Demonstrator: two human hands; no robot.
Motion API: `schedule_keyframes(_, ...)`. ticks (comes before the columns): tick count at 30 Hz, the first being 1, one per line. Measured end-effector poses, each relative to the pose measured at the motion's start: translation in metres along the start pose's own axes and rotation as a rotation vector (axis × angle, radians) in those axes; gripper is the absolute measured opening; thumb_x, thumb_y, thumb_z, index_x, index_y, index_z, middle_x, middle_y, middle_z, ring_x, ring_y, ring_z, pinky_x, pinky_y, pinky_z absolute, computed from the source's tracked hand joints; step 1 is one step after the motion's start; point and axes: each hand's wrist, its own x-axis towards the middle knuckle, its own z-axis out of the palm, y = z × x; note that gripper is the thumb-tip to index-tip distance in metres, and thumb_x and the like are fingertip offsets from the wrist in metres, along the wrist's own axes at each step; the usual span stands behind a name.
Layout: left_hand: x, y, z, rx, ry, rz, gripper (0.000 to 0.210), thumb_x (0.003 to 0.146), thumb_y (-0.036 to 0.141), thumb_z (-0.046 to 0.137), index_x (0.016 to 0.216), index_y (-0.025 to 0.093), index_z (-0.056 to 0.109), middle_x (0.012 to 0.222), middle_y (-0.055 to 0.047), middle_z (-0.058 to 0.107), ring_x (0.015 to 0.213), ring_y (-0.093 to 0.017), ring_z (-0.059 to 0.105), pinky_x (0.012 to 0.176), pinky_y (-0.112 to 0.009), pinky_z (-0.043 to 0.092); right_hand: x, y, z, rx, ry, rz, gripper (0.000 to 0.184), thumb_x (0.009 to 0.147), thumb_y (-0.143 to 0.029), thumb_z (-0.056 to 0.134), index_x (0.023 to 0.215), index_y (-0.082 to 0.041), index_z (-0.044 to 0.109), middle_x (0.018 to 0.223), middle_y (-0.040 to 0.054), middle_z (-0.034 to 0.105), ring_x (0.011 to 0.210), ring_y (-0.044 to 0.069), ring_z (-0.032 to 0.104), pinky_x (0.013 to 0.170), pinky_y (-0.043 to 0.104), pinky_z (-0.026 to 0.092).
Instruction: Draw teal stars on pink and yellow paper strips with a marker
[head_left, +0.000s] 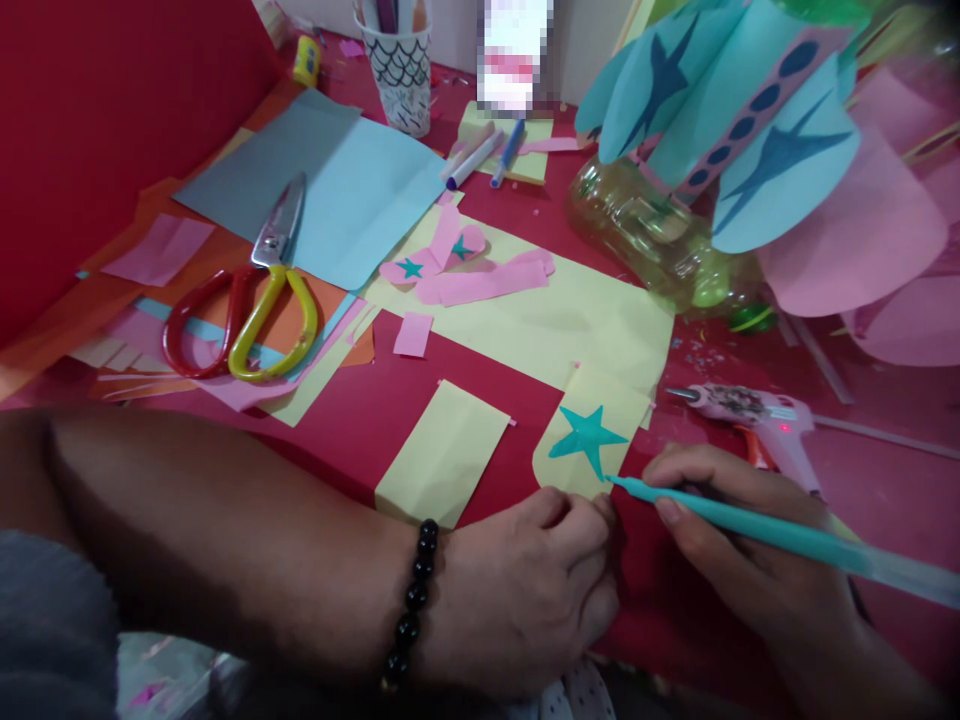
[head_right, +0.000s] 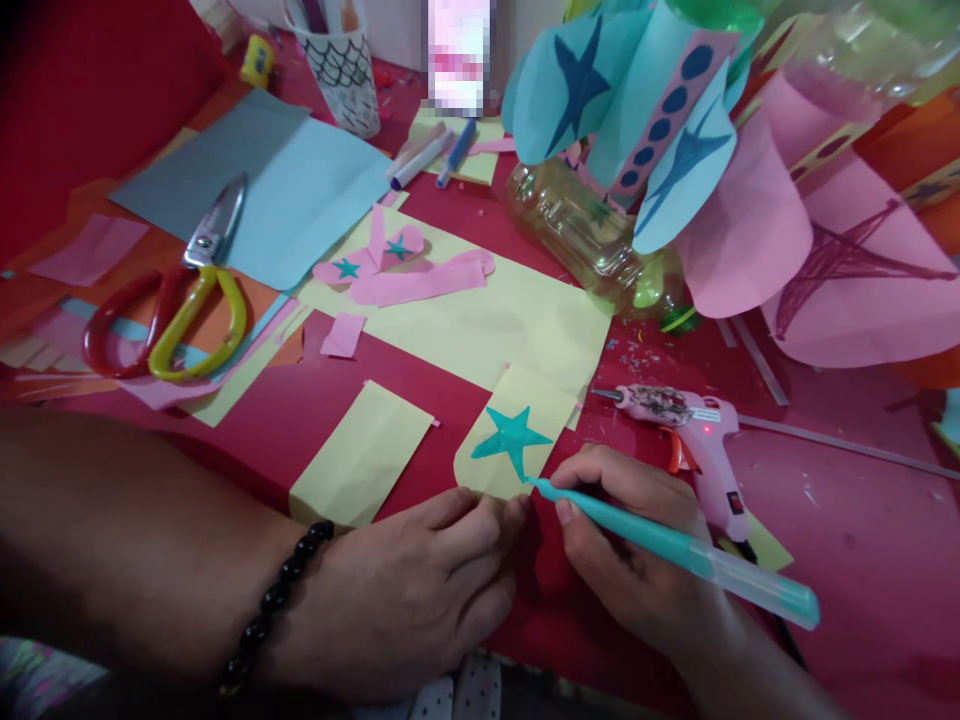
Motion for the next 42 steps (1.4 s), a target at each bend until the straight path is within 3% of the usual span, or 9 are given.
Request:
schedule_keyframes(12,0.0,0.001,0.001,0.002,0.013,0.001,0.024,0.094,0.027,0.046,0.105,0.011,0.061,0.12,-0.019,0.062,0.11,-0.03,0.054,0.082,-0.04,0.048,0.001,0.0,0.001,-0.005,-0.001,-0.031,0.005,0.085,-0.022,0.056,0.085,-0.023,0.061,0.068,-0.0029,0.065,0.052,0.011,0.058,0.048,0.023,0.044)
schedule_keyframes(18,0.0,0.0,0.001,-0.016,0.018,0.006,0.023,0.094,0.027,0.046,0.102,0.012,0.062,0.117,-0.019,0.063,0.11,-0.031,0.054,0.082,-0.04,0.048,-0.001,0.0,0.002,0.009,0.085,-0.018,0.008,0.086,-0.021,0.057,0.092,-0.024,0.061,0.083,0.0007,0.069,0.072,0.017,0.066,0.059,0.025,0.05)
schedule_keyframes(29,0.0,0.001,0.003,-0.026,0.035,0.003,0.023,0.094,0.026,0.046,0.104,0.013,0.062,0.111,-0.017,0.065,0.109,-0.031,0.055,0.084,-0.045,0.049,0.002,-0.002,0.009,0.019,0.134,-0.045,0.013,0.086,-0.021,0.058,0.099,-0.023,0.062,0.088,0.002,0.069,0.078,0.016,0.068,0.067,0.023,0.053)
schedule_keyframes(34,0.0,0.002,0.005,-0.019,0.069,-0.026,0.022,0.094,0.027,0.048,0.102,0.014,0.064,0.111,-0.017,0.065,0.107,-0.03,0.054,0.094,-0.056,0.046,0.004,-0.004,0.016,0.098,0.102,0.037,0.015,0.086,-0.024,0.058,0.099,-0.021,0.064,0.085,0.0023,0.071,0.073,0.016,0.069,0.061,0.023,0.053)
schedule_keyframes(42,0.0,0.001,0.005,-0.034,0.069,-0.016,0.021,0.092,0.026,0.05,0.102,0.014,0.065,0.102,-0.013,0.065,0.104,-0.03,0.054,0.095,-0.057,0.046,0.004,-0.005,0.02,0.056,0.151,0.105,0.013,0.088,-0.03,0.057,0.095,-0.02,0.063,0.076,0.0014,0.07,0.063,0.015,0.066,0.051,0.023,0.048)
